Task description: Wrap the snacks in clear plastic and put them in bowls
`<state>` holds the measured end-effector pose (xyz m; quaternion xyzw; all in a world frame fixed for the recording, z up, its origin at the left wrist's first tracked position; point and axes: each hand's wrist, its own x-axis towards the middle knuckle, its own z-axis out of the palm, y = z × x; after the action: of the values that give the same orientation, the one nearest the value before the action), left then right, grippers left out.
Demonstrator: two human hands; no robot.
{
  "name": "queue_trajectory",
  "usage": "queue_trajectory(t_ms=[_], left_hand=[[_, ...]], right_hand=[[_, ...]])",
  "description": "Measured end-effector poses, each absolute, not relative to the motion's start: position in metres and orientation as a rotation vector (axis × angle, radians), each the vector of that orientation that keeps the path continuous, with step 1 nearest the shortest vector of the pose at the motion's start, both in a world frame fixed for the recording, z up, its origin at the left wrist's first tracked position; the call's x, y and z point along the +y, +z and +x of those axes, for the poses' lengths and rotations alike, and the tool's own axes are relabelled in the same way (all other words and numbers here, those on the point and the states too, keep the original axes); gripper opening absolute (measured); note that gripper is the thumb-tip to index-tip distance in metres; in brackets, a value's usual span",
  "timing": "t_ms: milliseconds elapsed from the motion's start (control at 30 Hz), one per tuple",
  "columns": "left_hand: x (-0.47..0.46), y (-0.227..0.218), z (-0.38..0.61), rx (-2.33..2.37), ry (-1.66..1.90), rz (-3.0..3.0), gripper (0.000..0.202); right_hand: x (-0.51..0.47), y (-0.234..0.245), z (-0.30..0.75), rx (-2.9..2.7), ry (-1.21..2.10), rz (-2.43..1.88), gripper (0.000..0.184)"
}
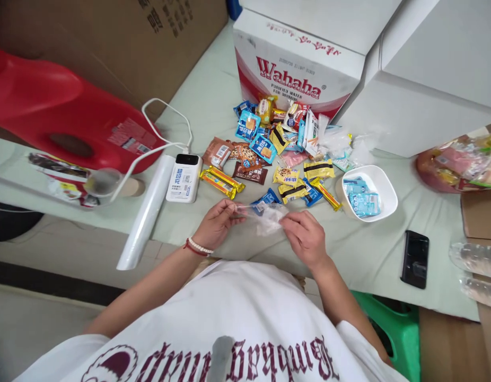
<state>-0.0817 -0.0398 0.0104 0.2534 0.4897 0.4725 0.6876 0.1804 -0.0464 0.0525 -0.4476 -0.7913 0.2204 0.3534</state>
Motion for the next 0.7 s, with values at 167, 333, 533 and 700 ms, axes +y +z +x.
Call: queue_trajectory(t_ms=[167, 333, 533, 700], left_hand=[[-0.034, 0.019, -0.085, 1.017, 1.116, 0.388, 0.047], [-0.029, 0.037, -0.078, 0.942, 1.158, 0.457, 0.042], [-0.031, 0.064, -0.074, 0.826, 1.032, 0.671, 0.037], [-0.011, 0.069, -0.086, 0.864, 1.041, 0.809, 0.043]], right_hand=[[-0.083, 0.041, 0.215, -2.284, 0.742, -1.079, 0.027], [-0.083, 0.047, 0.227, -1.858, 0.865, -1.386, 0.025], [-0.026, 0.077, 0.191, -1.793, 0.962, -1.246, 0.039], [0.006, 0.082, 0.150, -2.131, 1.447, -0.881, 0.025]])
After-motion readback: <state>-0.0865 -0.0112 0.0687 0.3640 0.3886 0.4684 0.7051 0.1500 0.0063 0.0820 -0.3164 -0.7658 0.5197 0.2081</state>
